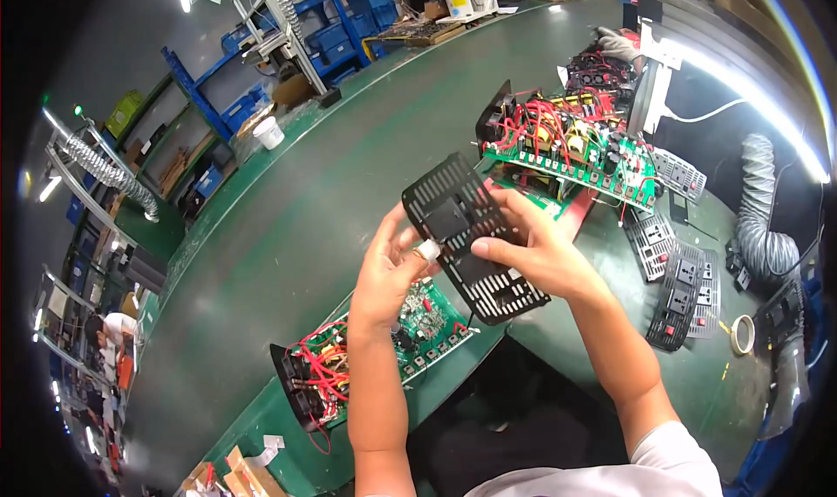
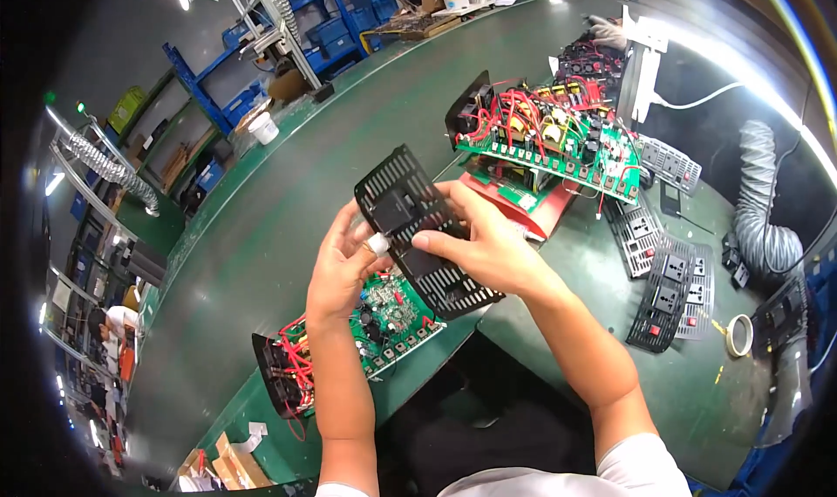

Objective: Assembling electronic components onto a circuit board and into a housing, including applying adhesive.

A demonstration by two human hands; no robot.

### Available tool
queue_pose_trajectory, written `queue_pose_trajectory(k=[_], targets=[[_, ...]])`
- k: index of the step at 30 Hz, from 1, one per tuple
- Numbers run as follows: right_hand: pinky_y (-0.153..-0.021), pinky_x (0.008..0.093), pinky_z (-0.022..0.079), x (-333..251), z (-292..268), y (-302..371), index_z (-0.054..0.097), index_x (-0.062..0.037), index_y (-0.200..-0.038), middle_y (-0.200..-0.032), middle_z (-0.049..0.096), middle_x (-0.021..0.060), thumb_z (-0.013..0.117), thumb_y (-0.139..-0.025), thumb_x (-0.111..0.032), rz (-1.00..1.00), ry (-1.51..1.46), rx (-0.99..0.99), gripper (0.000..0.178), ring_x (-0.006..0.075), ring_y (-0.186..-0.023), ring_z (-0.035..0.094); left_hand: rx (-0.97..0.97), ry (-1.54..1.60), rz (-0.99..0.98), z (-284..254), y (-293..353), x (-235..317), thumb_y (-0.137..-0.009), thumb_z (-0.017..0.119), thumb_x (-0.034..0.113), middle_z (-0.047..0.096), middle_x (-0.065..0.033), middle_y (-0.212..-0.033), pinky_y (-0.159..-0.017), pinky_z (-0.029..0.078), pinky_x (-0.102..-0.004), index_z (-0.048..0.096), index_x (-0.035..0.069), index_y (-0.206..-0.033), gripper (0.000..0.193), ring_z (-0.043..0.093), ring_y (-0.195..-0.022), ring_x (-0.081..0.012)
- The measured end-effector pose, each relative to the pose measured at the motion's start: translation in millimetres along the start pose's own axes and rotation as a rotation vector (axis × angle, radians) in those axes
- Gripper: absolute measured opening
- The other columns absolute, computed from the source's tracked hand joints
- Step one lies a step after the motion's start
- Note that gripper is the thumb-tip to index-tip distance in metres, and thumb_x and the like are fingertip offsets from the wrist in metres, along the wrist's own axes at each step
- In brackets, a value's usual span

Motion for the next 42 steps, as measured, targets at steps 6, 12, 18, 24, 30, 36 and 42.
queue_pose_trajectory(k=[6, 12, 18, 24, 30, 36, 42], targets=[[-0.091, 0.0306, 0.051, -4, 12, -1, 0.045, 0.0, -0.136, -0.114, 0.064, 0.0094, 0.07, -0.091, -0.005, 0.059, 0.025, -0.02, 0.052, 0.0139, -0.107, 0.06, 0.022, -0.036, -0.005, -18, 0, 4, -0.088, 0.06, 0.001, 0.067, -0.0092, -0.113, -0.073, 0.058, -0.0285, 0.049, 0.004, -0.136, 0.049, 0.067, -0.095, -0.0166], [-0.095, 0.0309, 0.048, -3, 25, 1, 0.043, 0.0028, -0.136, -0.116, 0.064, 0.0103, 0.065, -0.095, -0.006, -0.026, -0.08, -0.153, 0.047, 0.0141, -0.108, 0.059, 0.093, -0.018, 0.143, -35, 12, 19, -0.088, 0.06, 0.0, 0.068, -0.0091, -0.111, -0.072, 0.058, -0.029, 0.051, 0.003, -0.13, 0.044, 0.068, -0.093, -0.0171], [-0.088, 0.0297, 0.051, 1, 17, -1, 0.042, 0.0004, -0.138, -0.112, 0.063, 0.0085, 0.068, -0.091, -0.003, -0.035, 0.073, -0.047, 0.054, 0.0142, -0.106, 0.061, 0.295, 0.135, 0.257, -52, 15, 26, -0.09, 0.059, 0.0, 0.065, -0.0082, -0.115, -0.075, 0.058, -0.0341, 0.045, 0.007, -0.133, 0.046, 0.067, -0.096, -0.0178], [-0.07, 0.029, 0.054, 7, 7, -6, 0.051, -0.0023, -0.131, -0.104, 0.067, 0.0064, 0.067, -0.092, -0.005, 0.039, -0.186, 0.011, 0.042, 0.0127, -0.087, 0.065, 0.258, 0.248, 0.249, -50, 10, 15, -0.092, 0.061, 0.001, 0.06, -0.007, -0.118, -0.082, 0.058, -0.0374, 0.042, 0.011, -0.134, 0.047, 0.062, -0.105, -0.0179], [-0.065, 0.0259, 0.051, -6, -14, -3, 0.051, -0.0034, -0.132, -0.1, 0.064, 0.0009, 0.064, -0.096, -0.01, -0.016, -0.118, -0.03, 0.039, 0.0079, -0.081, 0.061, 0.138, 0.257, 0.311, -61, 13, 25, -0.091, 0.063, 0.007, 0.058, -0.0092, -0.123, -0.086, 0.057, -0.0353, 0.038, 0.007, -0.143, 0.058, 0.062, -0.106, -0.0197], [-0.082, 0.0285, 0.053, -17, -27, 2, 0.048, -0.003, -0.139, -0.13, 0.061, 0.0097, 0.063, -0.095, -0.009, -0.017, -0.084, -0.059, 0.046, 0.0125, -0.105, 0.062, 0.021, 0.078, 0.174, -37, 15, 43, -0.08, 0.052, -0.004, 0.054, -0.0151, -0.134, -0.076, 0.056, -0.0271, 0.029, 0.002, -0.152, 0.076, 0.061, -0.111, -0.0193], [-0.092, 0.0358, 0.056, -9, -24, -1, 0.041, -0.0015, -0.142, -0.122, 0.062, 0.0098, 0.057, -0.102, -0.029, -0.193, -0.704, 0.03, 0.052, 0.0201, -0.103, 0.066, 0.15, 0.093, 0.193, -27, 14, 22, -0.081, 0.049, -0.003, 0.055, -0.0132, -0.133, -0.051, 0.051, -0.0211, 0.047, -0.007, -0.137, 0.056, 0.066, -0.091, -0.0141]])
Point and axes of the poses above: each hand's wrist, its own y-axis away from the middle knuckle, its own z-axis out of the palm, x = y × z, the point moved 3 cm from there along -y, towards the middle knuckle
